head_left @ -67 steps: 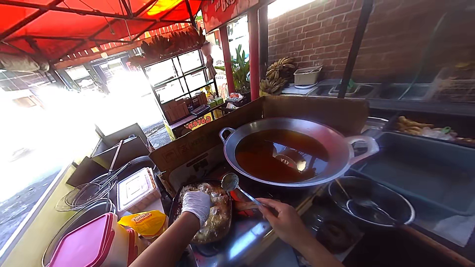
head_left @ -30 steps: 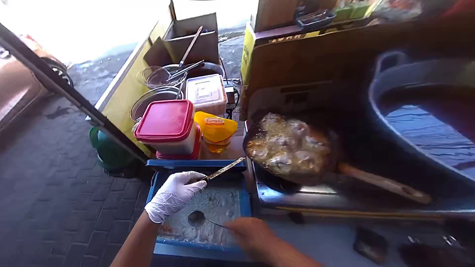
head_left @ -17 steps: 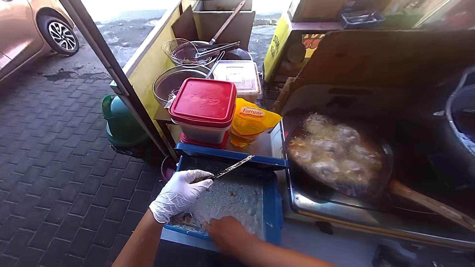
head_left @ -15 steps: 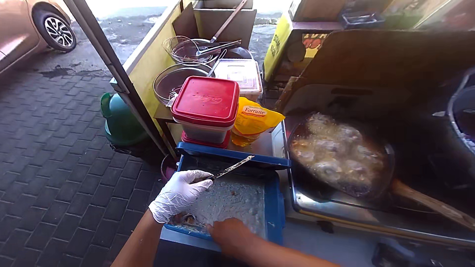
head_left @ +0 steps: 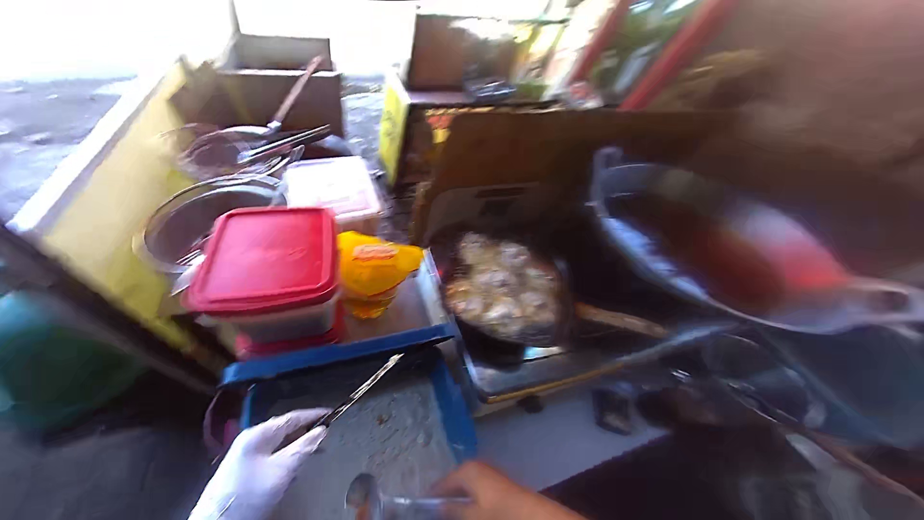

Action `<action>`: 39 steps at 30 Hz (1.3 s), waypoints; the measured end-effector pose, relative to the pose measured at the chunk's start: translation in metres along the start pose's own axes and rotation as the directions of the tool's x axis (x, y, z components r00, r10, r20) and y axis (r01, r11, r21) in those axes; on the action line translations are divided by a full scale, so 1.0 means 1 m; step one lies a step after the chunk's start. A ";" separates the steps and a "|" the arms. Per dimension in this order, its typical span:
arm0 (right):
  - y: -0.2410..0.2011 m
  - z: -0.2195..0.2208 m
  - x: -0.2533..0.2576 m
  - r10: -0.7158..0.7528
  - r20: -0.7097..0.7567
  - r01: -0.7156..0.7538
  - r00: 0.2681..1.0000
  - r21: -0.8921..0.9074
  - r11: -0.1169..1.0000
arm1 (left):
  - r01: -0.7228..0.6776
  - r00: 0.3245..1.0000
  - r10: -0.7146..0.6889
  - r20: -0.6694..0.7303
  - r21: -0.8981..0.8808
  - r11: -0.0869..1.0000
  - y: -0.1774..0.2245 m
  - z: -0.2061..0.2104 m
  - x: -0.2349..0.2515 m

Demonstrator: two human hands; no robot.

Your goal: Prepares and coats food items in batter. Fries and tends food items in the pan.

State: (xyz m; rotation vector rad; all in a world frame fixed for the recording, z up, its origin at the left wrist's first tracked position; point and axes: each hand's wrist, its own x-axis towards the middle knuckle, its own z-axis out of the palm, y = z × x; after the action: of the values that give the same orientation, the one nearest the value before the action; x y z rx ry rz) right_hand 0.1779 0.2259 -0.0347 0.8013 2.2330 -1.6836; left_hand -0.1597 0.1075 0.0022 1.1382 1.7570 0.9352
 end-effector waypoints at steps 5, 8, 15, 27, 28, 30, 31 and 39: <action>0.022 -0.056 -0.079 -0.063 -0.309 0.152 0.949 0.271 0.950 | -0.114 0.980 0.121 0.160 -0.055 0.992 0.035 0.012 0.048; 0.014 -0.114 -0.127 0.081 -0.605 0.036 0.792 0.179 0.983 | -0.209 0.972 0.202 0.122 0.044 0.977 0.076 0.015 0.084; 0.014 -0.237 -0.124 -0.072 -0.937 -0.335 0.343 -0.194 0.922 | -0.406 0.914 0.347 0.213 0.453 0.794 0.189 0.086 0.188; 0.042 -0.289 -0.094 0.026 -0.874 -0.502 0.485 -0.254 0.827 | -0.232 0.972 0.156 0.173 0.792 0.565 0.259 0.222 0.291; 0.044 -0.290 -0.095 0.042 -0.872 -0.507 0.488 -0.244 0.827 | -0.229 0.973 0.135 0.185 0.811 0.538 0.261 0.224 0.293; 0.047 -0.292 -0.095 0.067 -0.872 -0.514 0.485 -0.222 0.828 | -0.228 0.974 0.106 0.203 0.834 0.503 0.262 0.227 0.295; 0.049 -0.292 -0.094 0.066 -0.875 -0.516 0.480 -0.220 0.828 | -0.227 0.974 0.098 0.206 0.837 0.498 0.263 0.228 0.294; 0.044 -0.297 -0.094 0.069 -0.882 -0.568 0.467 -0.238 0.788 | -0.192 0.981 0.085 0.172 0.854 0.483 0.267 0.232 0.281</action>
State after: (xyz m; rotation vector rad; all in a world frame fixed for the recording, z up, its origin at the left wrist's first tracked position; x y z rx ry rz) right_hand 0.3207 0.4870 0.0689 2.0512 2.5742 -0.3890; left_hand 0.0676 0.4891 0.0836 1.9465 2.1120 -0.0628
